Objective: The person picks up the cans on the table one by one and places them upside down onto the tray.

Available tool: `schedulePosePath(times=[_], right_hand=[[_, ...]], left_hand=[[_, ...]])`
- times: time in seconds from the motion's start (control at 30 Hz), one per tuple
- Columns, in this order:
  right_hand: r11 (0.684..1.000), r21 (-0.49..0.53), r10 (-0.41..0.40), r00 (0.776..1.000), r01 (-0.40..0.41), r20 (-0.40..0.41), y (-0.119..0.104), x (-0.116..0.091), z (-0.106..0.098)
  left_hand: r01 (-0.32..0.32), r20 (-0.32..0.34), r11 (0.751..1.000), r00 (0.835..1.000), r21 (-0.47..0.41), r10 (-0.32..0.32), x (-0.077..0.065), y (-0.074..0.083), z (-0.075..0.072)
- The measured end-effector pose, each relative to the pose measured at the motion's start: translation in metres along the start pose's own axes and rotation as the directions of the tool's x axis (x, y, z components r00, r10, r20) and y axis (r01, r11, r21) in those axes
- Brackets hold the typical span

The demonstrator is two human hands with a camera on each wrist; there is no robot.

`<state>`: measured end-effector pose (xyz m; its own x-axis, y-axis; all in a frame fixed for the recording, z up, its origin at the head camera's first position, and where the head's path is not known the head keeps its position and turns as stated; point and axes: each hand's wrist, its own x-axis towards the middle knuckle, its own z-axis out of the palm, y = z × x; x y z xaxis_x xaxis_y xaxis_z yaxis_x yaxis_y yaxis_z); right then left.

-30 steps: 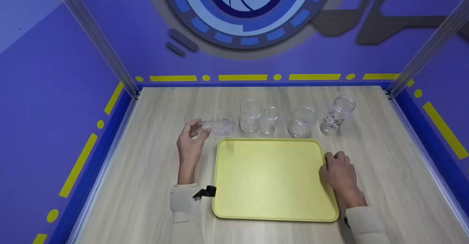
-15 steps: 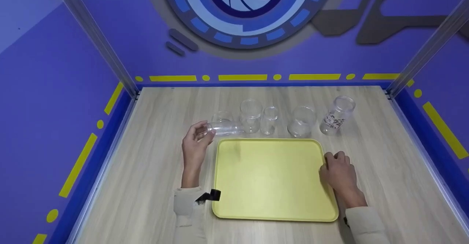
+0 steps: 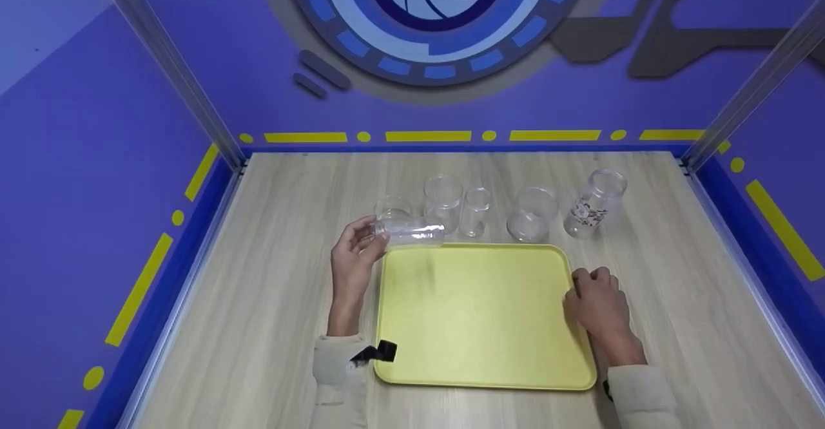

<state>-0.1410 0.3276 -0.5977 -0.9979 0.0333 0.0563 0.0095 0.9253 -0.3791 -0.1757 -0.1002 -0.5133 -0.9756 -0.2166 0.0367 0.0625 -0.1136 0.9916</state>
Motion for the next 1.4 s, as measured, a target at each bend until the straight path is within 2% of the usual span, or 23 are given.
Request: schedulePosePath(times=[0.27,0.43,0.7,0.8,1.07,1.27,1.4], right_hand=[[0.999,0.042,0.01,1.0,-0.01,0.0,0.001,-0.004,-0.001],[0.997,0.076,0.019,1.0,-0.019,-0.007,-0.001,-0.006,-0.002],[0.981,0.178,0.064,0.997,-0.072,0.052,-0.004,-0.007,-0.007],[0.973,0.214,0.074,0.996,-0.085,0.057,-0.006,-0.007,-0.008],[0.954,0.299,0.011,0.999,0.002,-0.04,-0.014,-0.007,-0.01],[0.925,0.371,-0.033,0.989,0.086,-0.145,-0.026,-0.005,-0.016],[0.898,0.422,-0.047,0.982,0.121,-0.181,-0.036,-0.004,-0.021]], left_hand=[[0.018,0.044,0.997,0.999,-0.075,-0.014,-0.007,0.0,0.005],[0.03,0.045,0.994,0.999,-0.103,-0.025,-0.011,-0.001,0.01],[0.051,0.052,0.986,0.998,-0.157,-0.044,-0.015,-0.004,0.017],[0.048,0.063,0.989,0.997,-0.142,-0.039,-0.015,-0.005,0.019],[0.047,0.079,0.991,0.996,-0.122,-0.037,-0.018,-0.006,0.022],[0.055,0.087,0.992,0.995,-0.116,-0.045,-0.02,-0.005,0.024],[0.064,0.101,0.991,0.994,-0.117,-0.052,-0.021,-0.004,0.025]])
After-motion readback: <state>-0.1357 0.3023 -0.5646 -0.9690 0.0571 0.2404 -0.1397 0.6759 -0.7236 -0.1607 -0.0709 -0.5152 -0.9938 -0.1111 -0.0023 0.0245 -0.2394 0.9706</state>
